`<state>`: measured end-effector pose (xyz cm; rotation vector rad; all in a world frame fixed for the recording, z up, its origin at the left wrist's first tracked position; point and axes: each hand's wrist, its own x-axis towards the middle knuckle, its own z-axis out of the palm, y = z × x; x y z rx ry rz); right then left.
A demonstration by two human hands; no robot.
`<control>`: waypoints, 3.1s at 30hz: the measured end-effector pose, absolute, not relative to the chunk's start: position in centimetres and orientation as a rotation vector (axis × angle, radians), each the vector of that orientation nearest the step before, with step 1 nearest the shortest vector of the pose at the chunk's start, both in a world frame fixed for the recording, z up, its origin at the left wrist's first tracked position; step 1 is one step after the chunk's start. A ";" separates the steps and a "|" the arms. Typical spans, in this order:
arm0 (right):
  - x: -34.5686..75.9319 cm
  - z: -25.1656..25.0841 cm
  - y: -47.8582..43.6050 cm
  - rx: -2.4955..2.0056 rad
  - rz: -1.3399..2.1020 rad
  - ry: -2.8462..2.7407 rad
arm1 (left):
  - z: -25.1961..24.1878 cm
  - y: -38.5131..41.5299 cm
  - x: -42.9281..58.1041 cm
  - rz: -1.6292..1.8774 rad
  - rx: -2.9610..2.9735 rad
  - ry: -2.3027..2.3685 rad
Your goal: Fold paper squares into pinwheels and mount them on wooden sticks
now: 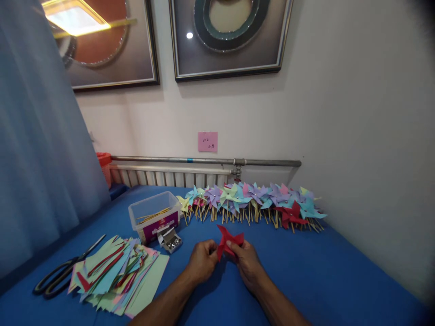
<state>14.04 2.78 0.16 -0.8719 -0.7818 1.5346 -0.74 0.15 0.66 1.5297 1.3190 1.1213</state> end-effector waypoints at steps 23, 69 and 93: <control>14.1 0.1 2.8 -0.899 1.528 -0.792 | 0.6 -0.1 -0.4 1.134 1.526 1.310; 15.4 0.4 3.5 -0.976 1.164 -1.063 | -0.1 2.2 -2.0 1.264 1.179 1.366; 14.1 -0.3 1.4 -0.994 1.142 -1.565 | 0.0 2.1 -2.1 1.255 1.193 1.352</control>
